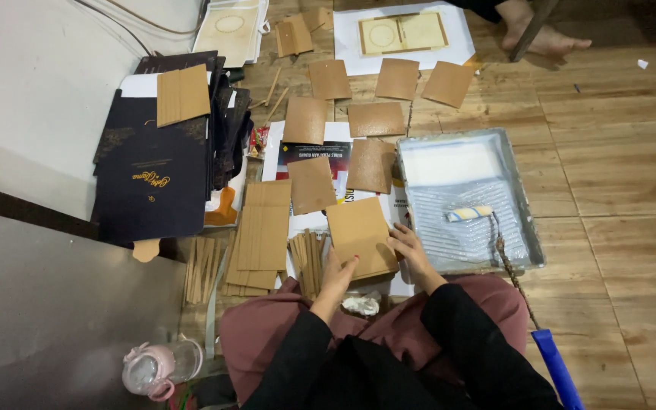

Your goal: The person is sitting on the floor, picking up scattered cardboard pieces of various sizes and stacking them into organized piles.

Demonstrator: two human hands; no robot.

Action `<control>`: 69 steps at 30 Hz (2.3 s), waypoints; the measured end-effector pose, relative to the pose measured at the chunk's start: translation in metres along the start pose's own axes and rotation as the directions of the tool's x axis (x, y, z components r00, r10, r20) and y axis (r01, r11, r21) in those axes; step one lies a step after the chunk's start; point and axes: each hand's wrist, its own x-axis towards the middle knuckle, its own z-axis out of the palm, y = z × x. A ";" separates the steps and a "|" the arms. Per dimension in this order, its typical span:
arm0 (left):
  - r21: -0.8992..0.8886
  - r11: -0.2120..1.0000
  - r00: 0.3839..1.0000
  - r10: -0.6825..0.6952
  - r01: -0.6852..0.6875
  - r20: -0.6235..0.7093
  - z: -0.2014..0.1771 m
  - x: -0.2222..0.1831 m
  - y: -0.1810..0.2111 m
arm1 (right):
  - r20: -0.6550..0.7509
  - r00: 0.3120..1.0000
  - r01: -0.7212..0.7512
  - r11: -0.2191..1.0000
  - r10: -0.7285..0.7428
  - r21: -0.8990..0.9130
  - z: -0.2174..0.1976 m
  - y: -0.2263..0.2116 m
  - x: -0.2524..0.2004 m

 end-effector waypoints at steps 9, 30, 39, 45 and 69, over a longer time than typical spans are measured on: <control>-0.171 0.984 0.994 -0.067 0.052 -0.081 -0.012 0.016 -0.029 | 0.156 0.956 0.290 0.874 -0.248 -0.390 -0.007 0.028 0.009; -0.082 0.819 0.822 0.561 -0.568 -0.098 -0.022 -0.038 -0.025 | 0.192 0.966 0.193 0.978 -0.175 -0.081 -0.019 0.030 -0.024; 0.285 0.819 0.847 0.530 -0.498 -0.044 -0.019 -0.029 -0.009 | 0.339 0.837 0.533 0.780 -0.429 -0.328 -0.037 0.053 -0.001; 0.453 0.793 0.892 0.452 -0.406 0.009 -0.012 -0.037 -0.001 | 0.354 0.819 0.572 0.691 -0.452 -0.442 -0.024 0.022 -0.026; 0.472 0.677 0.768 0.640 -0.564 0.000 -0.012 -0.006 -0.074 | 0.302 0.907 0.408 0.438 -0.292 -0.801 -0.025 0.039 -0.029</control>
